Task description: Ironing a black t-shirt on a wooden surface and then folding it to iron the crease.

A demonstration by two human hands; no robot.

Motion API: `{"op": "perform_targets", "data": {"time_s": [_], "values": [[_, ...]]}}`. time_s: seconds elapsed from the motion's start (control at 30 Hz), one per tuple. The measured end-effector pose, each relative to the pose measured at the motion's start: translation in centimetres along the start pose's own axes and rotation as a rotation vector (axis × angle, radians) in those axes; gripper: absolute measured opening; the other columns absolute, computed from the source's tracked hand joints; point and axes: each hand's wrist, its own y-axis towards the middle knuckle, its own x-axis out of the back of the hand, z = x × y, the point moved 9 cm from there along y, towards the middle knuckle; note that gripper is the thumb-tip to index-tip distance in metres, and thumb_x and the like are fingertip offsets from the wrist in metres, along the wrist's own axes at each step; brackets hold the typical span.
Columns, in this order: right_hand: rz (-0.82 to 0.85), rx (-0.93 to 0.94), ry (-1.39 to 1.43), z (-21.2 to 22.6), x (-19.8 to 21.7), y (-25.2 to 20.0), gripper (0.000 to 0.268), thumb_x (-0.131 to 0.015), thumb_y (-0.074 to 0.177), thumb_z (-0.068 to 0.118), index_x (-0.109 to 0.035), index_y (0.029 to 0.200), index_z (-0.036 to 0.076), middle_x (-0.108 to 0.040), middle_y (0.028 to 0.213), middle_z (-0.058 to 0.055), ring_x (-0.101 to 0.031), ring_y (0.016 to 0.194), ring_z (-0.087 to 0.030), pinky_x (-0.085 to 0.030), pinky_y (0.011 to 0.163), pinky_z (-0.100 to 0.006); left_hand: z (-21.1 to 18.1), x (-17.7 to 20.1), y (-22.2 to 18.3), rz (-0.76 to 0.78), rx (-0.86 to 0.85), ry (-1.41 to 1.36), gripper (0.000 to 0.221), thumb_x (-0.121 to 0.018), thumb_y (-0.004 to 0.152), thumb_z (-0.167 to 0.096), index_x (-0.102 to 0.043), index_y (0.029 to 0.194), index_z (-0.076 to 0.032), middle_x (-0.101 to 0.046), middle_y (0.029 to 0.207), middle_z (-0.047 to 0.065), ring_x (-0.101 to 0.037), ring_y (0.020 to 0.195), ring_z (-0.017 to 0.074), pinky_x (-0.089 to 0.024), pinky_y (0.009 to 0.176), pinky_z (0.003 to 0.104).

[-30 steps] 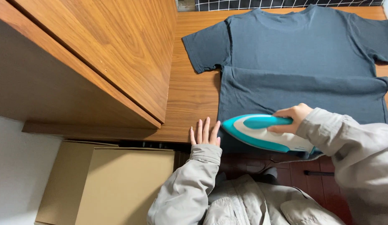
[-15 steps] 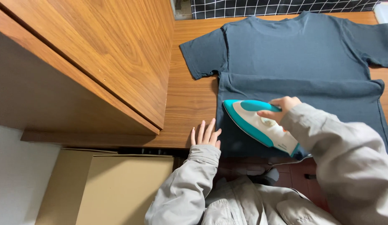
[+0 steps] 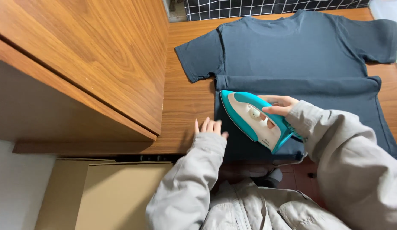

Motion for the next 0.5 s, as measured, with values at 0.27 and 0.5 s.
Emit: {"op": "perform_targets", "data": {"time_s": [0.27, 0.5], "values": [[-0.207, 0.112, -0.314, -4.2, -1.2, -3.5, 0.068, -0.076, 0.102, 0.020, -0.060, 0.168, 0.015, -0.083, 0.072, -0.012, -0.080, 0.046, -0.029, -0.068, 0.045, -0.044, -2.4, -7.0, 13.5, -0.288, -0.027, -0.441, 0.076, -0.055, 0.116, -0.016, -0.026, 0.186, -0.025, -0.055, 0.174, 0.022, -0.054, 0.164, 0.0369, -0.032, 0.143, 0.051], [-0.479, -0.173, -0.485, -3.8, 0.1, -8.4, 0.077, -0.067, 0.110, 0.035, -0.042, 0.182, 0.026, -0.088, 0.076, -0.003, -0.089, 0.067, -0.030, -0.074, 0.084, -0.046, -5.3, -0.3, 7.9, -0.483, -0.138, -0.008, 0.075, -0.047, 0.118, -0.062, -0.046, 0.179, -0.020, -0.037, 0.191, 0.004, -0.030, 0.178, 0.0225, -0.011, 0.147, 0.061]]}}
